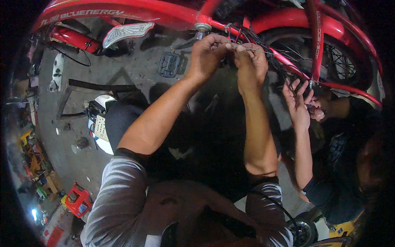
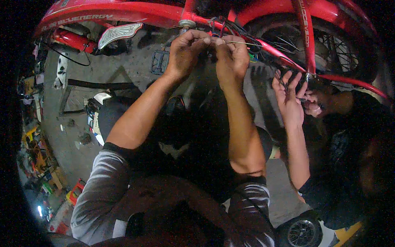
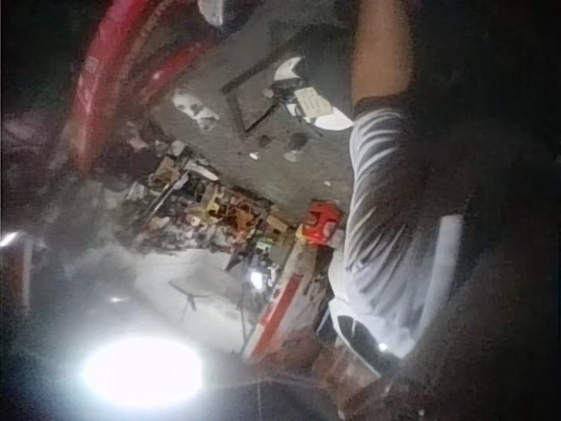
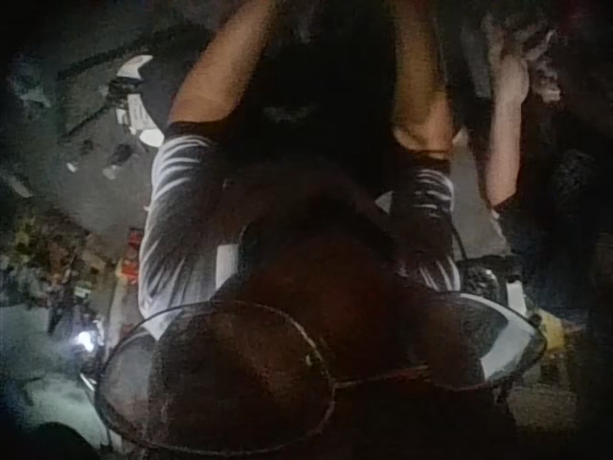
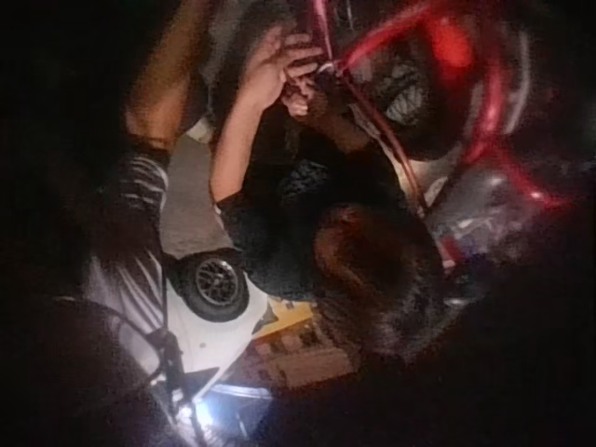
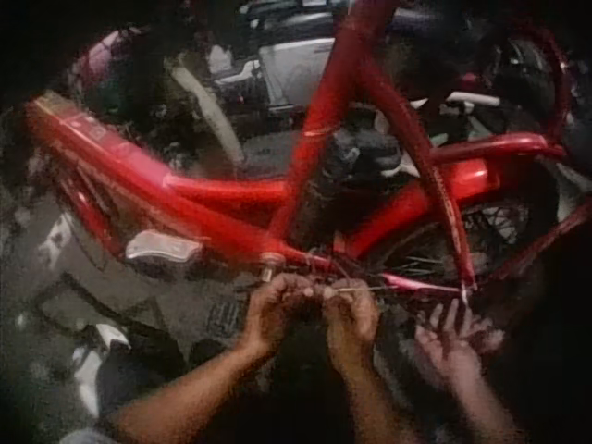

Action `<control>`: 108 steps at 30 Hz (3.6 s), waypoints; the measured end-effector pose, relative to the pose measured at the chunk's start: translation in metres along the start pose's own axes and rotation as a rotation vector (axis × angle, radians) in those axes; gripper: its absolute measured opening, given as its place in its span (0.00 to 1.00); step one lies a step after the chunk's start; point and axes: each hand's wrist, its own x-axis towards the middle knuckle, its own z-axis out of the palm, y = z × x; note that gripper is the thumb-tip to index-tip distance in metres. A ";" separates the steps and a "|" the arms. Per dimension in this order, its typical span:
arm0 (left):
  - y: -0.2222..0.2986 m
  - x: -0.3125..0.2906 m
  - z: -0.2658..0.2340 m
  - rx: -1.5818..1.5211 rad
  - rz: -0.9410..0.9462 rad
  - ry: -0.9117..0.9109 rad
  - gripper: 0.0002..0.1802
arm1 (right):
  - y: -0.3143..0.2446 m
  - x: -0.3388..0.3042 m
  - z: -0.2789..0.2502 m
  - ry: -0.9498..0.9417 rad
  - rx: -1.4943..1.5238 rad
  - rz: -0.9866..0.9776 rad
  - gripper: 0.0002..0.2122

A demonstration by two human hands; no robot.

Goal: The person sits on the floor and works on the wiring of a red bicycle, stripping and connecting wires near the frame. Another person assists by holding wires and handing tools.

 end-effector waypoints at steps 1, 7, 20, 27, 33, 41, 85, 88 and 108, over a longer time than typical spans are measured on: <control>-0.001 0.001 0.000 -0.051 -0.015 -0.016 0.04 | -0.002 0.000 0.002 0.001 -0.014 -0.024 0.07; -0.006 0.002 -0.001 -0.168 -0.067 -0.067 0.05 | -0.024 -0.009 0.001 0.068 -0.299 -0.087 0.09; -0.013 0.006 -0.007 -0.162 -0.064 -0.095 0.06 | -0.058 -0.027 -0.018 -0.533 -0.210 0.176 0.30; -0.011 0.006 -0.007 -0.157 -0.096 -0.095 0.05 | -0.062 -0.025 -0.015 -0.421 -0.163 0.313 0.22; -0.008 0.006 -0.006 0.029 0.002 -0.097 0.06 | -0.048 -0.021 -0.010 -0.123 -0.476 0.184 0.09; -0.012 0.008 -0.007 -0.014 0.003 -0.134 0.07 | -0.034 -0.016 -0.006 -0.125 -0.511 0.165 0.07; -0.007 0.007 -0.014 0.123 0.067 -0.278 0.05 | -0.045 -0.015 -0.013 -0.223 -0.746 0.145 0.11; -0.007 0.007 -0.014 0.090 0.080 -0.283 0.05 | -0.045 -0.014 -0.015 -0.221 -0.739 0.183 0.11; -0.016 0.010 -0.010 0.062 0.153 -0.244 0.04 | -0.041 -0.017 -0.010 -0.172 -0.695 0.178 0.10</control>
